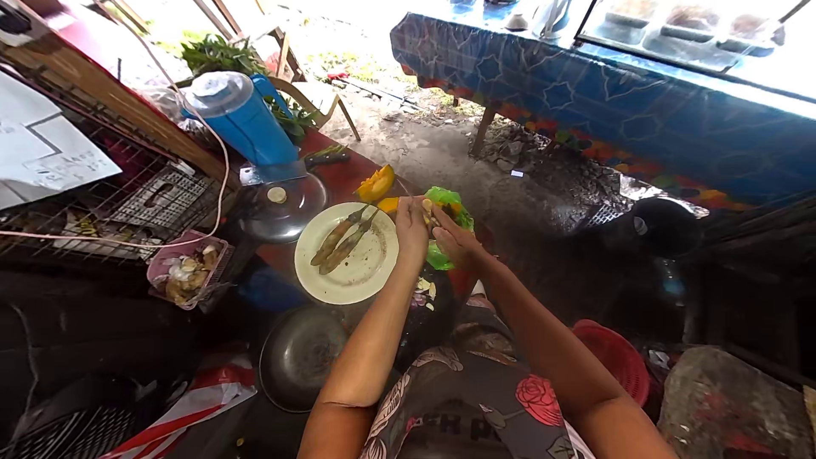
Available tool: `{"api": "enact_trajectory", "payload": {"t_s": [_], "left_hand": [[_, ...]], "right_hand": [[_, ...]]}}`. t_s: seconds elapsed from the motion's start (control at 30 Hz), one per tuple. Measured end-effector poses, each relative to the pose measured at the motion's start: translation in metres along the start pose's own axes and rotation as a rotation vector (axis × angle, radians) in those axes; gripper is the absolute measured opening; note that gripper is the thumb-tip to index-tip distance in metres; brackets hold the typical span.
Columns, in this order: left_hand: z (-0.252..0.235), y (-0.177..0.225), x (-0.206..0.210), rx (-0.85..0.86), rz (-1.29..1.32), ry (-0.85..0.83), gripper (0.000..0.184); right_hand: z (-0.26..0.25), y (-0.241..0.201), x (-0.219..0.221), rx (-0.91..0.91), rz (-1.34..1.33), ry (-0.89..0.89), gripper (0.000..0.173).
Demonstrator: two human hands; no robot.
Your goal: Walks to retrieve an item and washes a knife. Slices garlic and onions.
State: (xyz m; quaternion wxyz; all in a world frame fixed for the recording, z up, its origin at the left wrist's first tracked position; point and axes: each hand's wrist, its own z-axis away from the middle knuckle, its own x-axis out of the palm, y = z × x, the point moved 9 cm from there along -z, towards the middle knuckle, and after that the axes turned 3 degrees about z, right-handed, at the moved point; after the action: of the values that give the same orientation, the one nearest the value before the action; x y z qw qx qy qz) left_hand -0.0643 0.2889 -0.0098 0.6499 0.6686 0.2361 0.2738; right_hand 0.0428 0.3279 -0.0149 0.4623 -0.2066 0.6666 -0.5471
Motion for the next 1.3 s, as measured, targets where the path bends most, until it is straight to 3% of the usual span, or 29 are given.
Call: {"api": "enact_trajectory", "payload": {"t_s": [0.07, 0.2, 0.3, 0.43, 0.63, 0.7, 0.9, 1.1, 1.3], "left_hand": [[0.001, -0.004, -0.001, -0.079, 0.029, -0.023, 0.028], [0.006, -0.024, 0.009, -0.482, 0.267, -0.142, 0.022], [0.007, -0.032, 0.012, -0.599, 0.440, -0.042, 0.021], [0.005, -0.041, 0.014, -0.573, 0.505, 0.071, 0.012], [0.009, -0.044, 0.015, -0.593, 0.511, 0.103, 0.009], [0.012, -0.045, 0.022, -0.604, 0.539, 0.054, 0.015], [0.007, -0.044, 0.020, -0.680, 0.615, -0.188, 0.018], [0.003, -0.043, 0.011, -0.626, 0.490, -0.113, 0.018], [0.002, -0.039, 0.009, -0.368, 0.296, -0.043, 0.018]], "right_hand": [[-0.002, -0.002, -0.003, -0.042, 0.058, 0.013, 0.057], [-0.002, -0.003, -0.010, -0.125, 0.275, 0.018, 0.061], [-0.003, 0.001, -0.007, -0.120, 0.356, 0.086, 0.061], [-0.001, 0.005, -0.002, -0.094, 0.355, 0.224, 0.056], [-0.003, 0.006, -0.003, -0.067, 0.337, 0.271, 0.049], [-0.004, 0.005, -0.011, -0.053, 0.218, 0.291, 0.044], [-0.002, 0.028, -0.012, 0.196, -0.440, 0.053, 0.050], [-0.002, 0.010, -0.011, -0.081, 0.138, 0.101, 0.055], [-0.002, 0.001, -0.004, -0.080, 0.215, 0.157, 0.054]]}}
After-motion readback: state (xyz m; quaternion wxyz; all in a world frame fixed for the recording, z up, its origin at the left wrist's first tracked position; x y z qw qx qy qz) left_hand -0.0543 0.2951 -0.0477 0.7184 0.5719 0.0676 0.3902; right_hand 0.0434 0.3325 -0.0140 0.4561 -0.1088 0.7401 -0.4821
